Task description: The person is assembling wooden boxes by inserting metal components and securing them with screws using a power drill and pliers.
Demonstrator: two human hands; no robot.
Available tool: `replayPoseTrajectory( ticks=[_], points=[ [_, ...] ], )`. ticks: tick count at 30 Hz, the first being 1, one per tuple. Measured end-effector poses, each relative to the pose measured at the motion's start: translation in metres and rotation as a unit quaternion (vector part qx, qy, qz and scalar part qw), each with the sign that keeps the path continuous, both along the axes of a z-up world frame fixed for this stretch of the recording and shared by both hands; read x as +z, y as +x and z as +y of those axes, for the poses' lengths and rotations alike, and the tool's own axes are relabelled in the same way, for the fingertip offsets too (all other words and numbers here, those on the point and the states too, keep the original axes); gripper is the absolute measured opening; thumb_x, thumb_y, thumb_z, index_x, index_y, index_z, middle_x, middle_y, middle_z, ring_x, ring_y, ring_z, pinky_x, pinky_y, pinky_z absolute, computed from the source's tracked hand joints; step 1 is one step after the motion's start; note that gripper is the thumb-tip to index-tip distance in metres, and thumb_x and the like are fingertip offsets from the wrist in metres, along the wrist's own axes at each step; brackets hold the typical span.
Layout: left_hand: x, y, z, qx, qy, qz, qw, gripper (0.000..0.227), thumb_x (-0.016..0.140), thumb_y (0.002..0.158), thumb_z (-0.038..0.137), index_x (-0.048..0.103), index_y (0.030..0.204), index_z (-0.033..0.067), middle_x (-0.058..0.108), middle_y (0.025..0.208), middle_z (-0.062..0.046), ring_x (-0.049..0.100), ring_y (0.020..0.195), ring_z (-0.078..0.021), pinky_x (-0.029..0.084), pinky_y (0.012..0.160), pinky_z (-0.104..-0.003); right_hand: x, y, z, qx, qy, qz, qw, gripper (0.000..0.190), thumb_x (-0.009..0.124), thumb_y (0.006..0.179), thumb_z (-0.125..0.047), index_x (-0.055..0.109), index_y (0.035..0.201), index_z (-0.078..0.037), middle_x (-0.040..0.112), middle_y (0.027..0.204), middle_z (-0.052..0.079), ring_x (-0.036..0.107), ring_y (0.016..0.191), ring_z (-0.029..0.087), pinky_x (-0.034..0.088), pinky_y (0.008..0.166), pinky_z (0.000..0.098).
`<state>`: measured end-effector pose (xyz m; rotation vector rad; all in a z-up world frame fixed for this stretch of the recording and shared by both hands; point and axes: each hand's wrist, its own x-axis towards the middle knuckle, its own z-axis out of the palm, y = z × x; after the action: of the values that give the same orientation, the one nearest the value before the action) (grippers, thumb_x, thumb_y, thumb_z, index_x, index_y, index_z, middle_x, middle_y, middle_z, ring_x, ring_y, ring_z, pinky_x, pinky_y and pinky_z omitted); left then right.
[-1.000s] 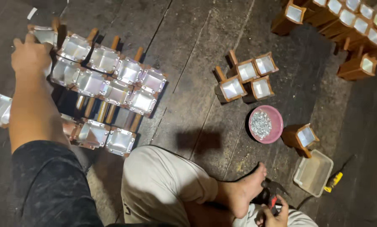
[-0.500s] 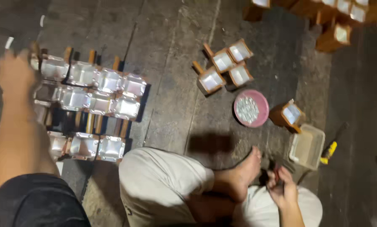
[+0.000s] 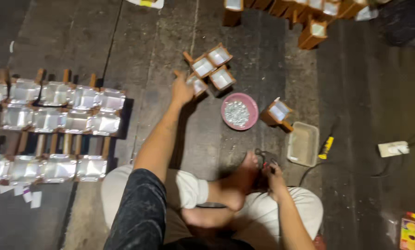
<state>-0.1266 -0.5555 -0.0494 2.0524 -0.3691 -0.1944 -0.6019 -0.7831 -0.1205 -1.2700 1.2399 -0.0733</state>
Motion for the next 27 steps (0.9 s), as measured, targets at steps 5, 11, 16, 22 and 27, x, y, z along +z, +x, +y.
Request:
replayPoseTrajectory(
  ticks=[5, 11, 16, 22, 27],
  points=[
    [-0.011, -0.001, 0.012, 0.069, 0.08, -0.011, 0.994, 0.027, 0.066, 0.094, 0.017, 0.068, 0.119, 0.0104, 0.068, 0.111, -0.023, 0.068, 0.113, -0.0434, 0.054, 0.1, -0.049, 0.028, 0.012, 0.015, 0.102, -0.116, 0.103, 0.983, 0.072, 0.084, 0.081, -0.035, 0.057, 0.145, -0.013, 0.062, 0.133, 0.023, 0.059, 0.123, 0.038, 0.047, 0.107, 0.0508],
    [0.029, -0.046, 0.064, 0.042, 0.126, -0.024, 0.991, 0.034, 0.071, 0.095, 0.024, 0.067, 0.128, 0.0166, 0.066, 0.113, -0.025, 0.066, 0.116, -0.0438, 0.053, 0.1, -0.048, 0.092, 0.016, 0.012, 0.134, -0.224, 0.158, 0.952, 0.056, 0.084, 0.079, -0.043, 0.069, 0.126, -0.015, 0.07, 0.117, 0.019, 0.065, 0.115, 0.037, 0.051, 0.1, 0.0483],
    [0.088, -0.14, 0.096, -0.002, 0.12, -0.046, 0.992, 0.031, 0.069, 0.089, -0.002, 0.069, 0.119, 0.0028, 0.067, 0.111, -0.025, 0.064, 0.115, -0.0453, 0.051, 0.098, -0.054, 0.033, 0.014, -0.126, 0.108, -0.587, 0.246, 0.763, 0.008, 0.071, 0.095, -0.027, 0.074, 0.097, -0.021, 0.071, 0.084, 0.004, 0.073, 0.084, 0.027, 0.059, 0.074, 0.0376],
    [0.065, -0.233, 0.098, -0.086, 0.042, 0.015, 0.995, 0.039, 0.064, 0.087, -0.004, 0.068, 0.126, 0.0031, 0.07, 0.121, -0.026, 0.061, 0.122, -0.0465, 0.048, 0.105, -0.056, 0.029, 0.046, -0.179, 0.286, -0.386, 0.299, 0.825, 0.045, 0.072, 0.093, -0.029, 0.071, 0.131, -0.004, 0.075, 0.116, 0.023, 0.067, 0.119, 0.044, 0.051, 0.099, 0.0583],
    [0.05, -0.265, 0.1, -0.103, 0.101, 0.027, 0.989, 0.048, 0.064, 0.085, 0.004, 0.065, 0.131, 0.0171, 0.069, 0.112, -0.018, 0.066, 0.114, -0.0401, 0.053, 0.1, -0.048, -0.012, 0.047, -0.177, 0.242, -0.354, 0.312, 0.848, 0.021, 0.067, 0.088, -0.014, 0.081, 0.103, -0.009, 0.078, 0.098, 0.019, 0.074, 0.104, 0.04, 0.061, 0.083, 0.0541]
  ],
)
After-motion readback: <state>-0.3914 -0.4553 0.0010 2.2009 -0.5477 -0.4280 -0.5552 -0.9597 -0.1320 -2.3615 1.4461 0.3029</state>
